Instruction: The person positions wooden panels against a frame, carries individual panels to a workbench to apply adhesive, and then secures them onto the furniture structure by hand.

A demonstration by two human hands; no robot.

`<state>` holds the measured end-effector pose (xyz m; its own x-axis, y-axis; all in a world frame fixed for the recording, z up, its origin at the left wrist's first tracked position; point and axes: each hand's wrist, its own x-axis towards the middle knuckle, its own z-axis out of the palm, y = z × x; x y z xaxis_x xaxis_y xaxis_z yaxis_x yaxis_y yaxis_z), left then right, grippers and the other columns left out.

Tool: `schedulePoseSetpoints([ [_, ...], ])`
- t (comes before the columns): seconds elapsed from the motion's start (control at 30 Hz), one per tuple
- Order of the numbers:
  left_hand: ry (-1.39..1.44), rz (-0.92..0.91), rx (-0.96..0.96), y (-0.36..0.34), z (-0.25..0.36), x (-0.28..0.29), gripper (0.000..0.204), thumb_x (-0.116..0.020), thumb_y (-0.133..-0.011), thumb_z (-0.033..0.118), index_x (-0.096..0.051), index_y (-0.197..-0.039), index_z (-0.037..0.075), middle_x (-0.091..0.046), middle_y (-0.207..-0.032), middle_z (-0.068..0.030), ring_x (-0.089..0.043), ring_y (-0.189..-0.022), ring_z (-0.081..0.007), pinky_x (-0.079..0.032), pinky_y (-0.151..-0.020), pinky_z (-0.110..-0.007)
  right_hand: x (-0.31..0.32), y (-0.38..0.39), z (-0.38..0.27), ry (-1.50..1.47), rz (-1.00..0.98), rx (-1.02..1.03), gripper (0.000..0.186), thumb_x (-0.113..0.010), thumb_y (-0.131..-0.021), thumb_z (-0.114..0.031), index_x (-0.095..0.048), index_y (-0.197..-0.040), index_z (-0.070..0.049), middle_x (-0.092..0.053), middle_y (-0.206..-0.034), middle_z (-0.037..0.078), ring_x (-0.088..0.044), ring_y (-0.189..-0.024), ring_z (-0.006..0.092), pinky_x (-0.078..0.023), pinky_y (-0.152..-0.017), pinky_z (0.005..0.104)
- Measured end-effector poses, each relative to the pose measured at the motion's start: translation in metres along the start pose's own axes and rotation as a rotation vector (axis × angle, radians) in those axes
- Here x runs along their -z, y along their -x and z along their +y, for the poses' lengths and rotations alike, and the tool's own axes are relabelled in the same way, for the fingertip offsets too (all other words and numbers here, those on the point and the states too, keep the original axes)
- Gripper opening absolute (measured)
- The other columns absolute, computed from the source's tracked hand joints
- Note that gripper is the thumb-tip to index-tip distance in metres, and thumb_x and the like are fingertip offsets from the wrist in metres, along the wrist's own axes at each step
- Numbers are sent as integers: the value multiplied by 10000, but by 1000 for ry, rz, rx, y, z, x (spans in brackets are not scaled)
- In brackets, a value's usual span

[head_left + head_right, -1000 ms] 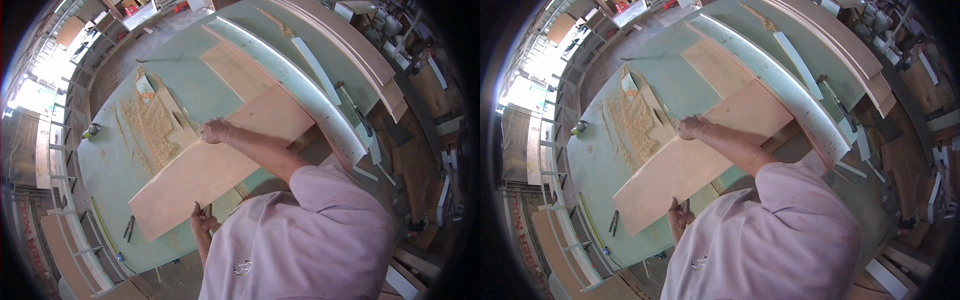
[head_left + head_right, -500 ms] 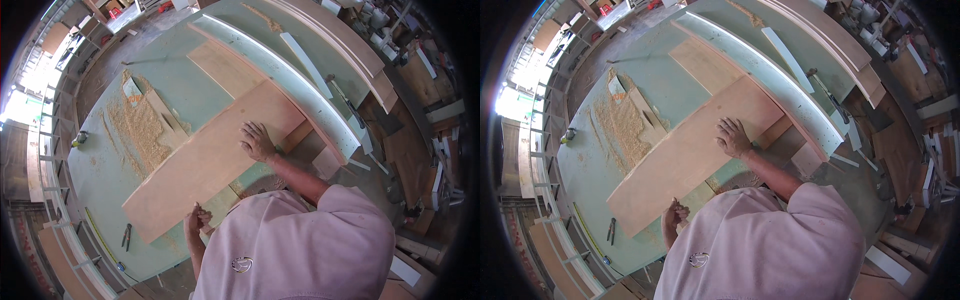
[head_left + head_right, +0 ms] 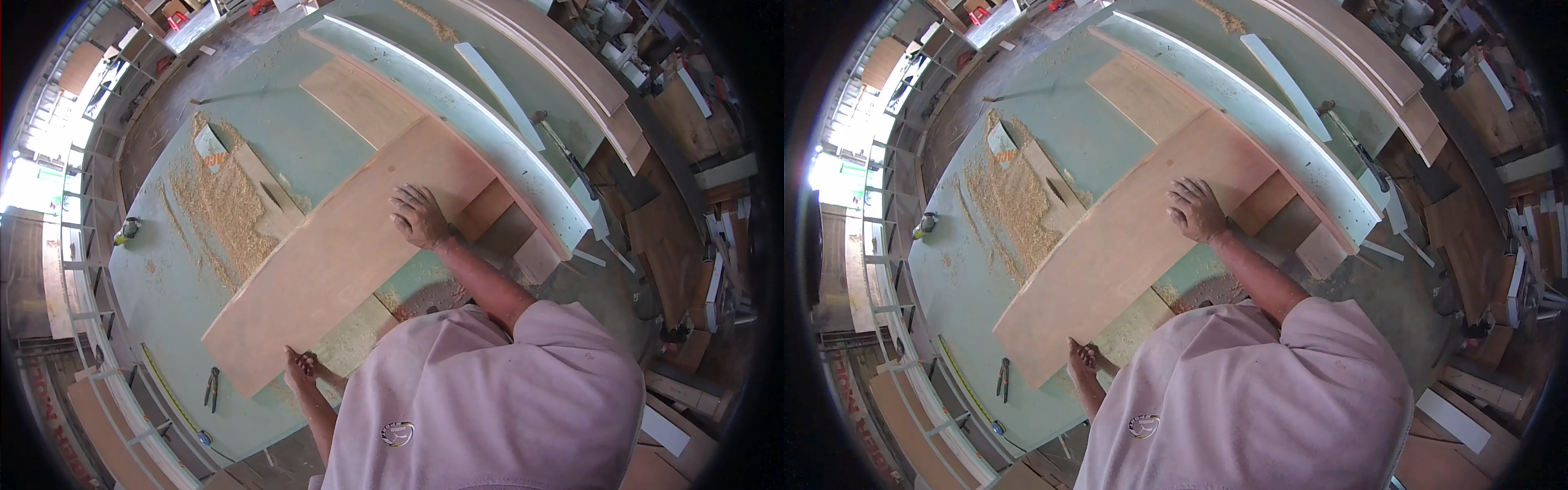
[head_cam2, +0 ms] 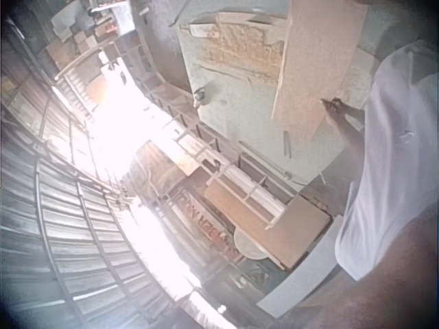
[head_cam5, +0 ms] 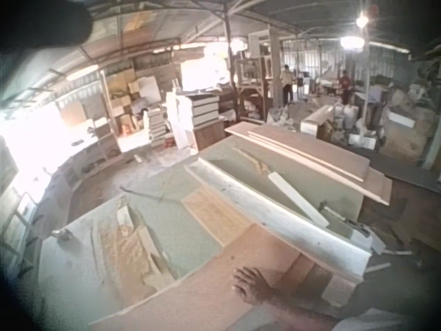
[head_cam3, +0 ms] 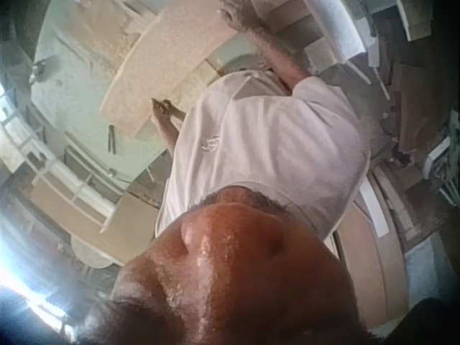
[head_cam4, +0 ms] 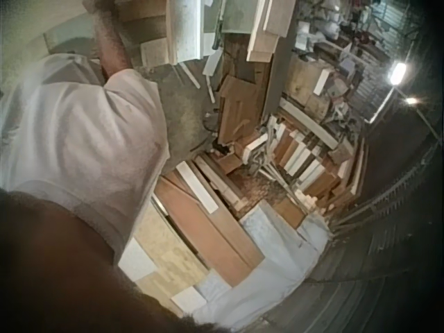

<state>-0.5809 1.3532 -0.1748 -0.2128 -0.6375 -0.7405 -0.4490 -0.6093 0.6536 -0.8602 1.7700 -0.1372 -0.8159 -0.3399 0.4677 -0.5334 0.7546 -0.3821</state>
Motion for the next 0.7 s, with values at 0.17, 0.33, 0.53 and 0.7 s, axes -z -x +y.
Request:
schedulePoseSetpoints([
  [0.17, 3, -9, -3, 8, 7, -16, 443, -739, -907, 481, -591, -784, 83, -595, -589, -53, -520, -398, -126, -388, -332, -234, -6, 1, 8, 4, 20, -5, 359, -600, -939, -293, -688, -1173, -36, -614, -1330, 168, -505, -1309, 358, -342, -1130, 512],
  [0.33, 149, -25, -40, -5, -3, -9, 439, -763, -893, 447, -609, -790, 50, -592, -600, -72, -519, -411, -131, -416, -338, -254, -13, -13, -2, -68, -19, 16, 323, -620, -923, -257, -693, -1140, -29, -629, -1300, 169, -518, -1294, 371, -349, -1123, 514],
  [0.53, 14, 39, -149, 15, 10, -20, 473, -768, -884, 446, -626, -776, 8, -629, -631, -100, -582, -457, -177, -460, -383, -282, -25, -7, 12, -41, -22, 49, 346, -618, -931, -246, -664, -1208, -44, -606, -1339, 166, -503, -1310, 369, -347, -1129, 521],
  [0.7, 100, -169, -155, 42, -6, -6, 433, -755, -904, 403, -629, -809, 0, -641, -659, -115, -596, -463, -188, -469, -406, -286, -34, -6, 6, -6, -47, 77, 383, -612, -947, -262, -650, -1268, -56, -589, -1383, 153, -491, -1334, 359, -328, -1156, 507],
])
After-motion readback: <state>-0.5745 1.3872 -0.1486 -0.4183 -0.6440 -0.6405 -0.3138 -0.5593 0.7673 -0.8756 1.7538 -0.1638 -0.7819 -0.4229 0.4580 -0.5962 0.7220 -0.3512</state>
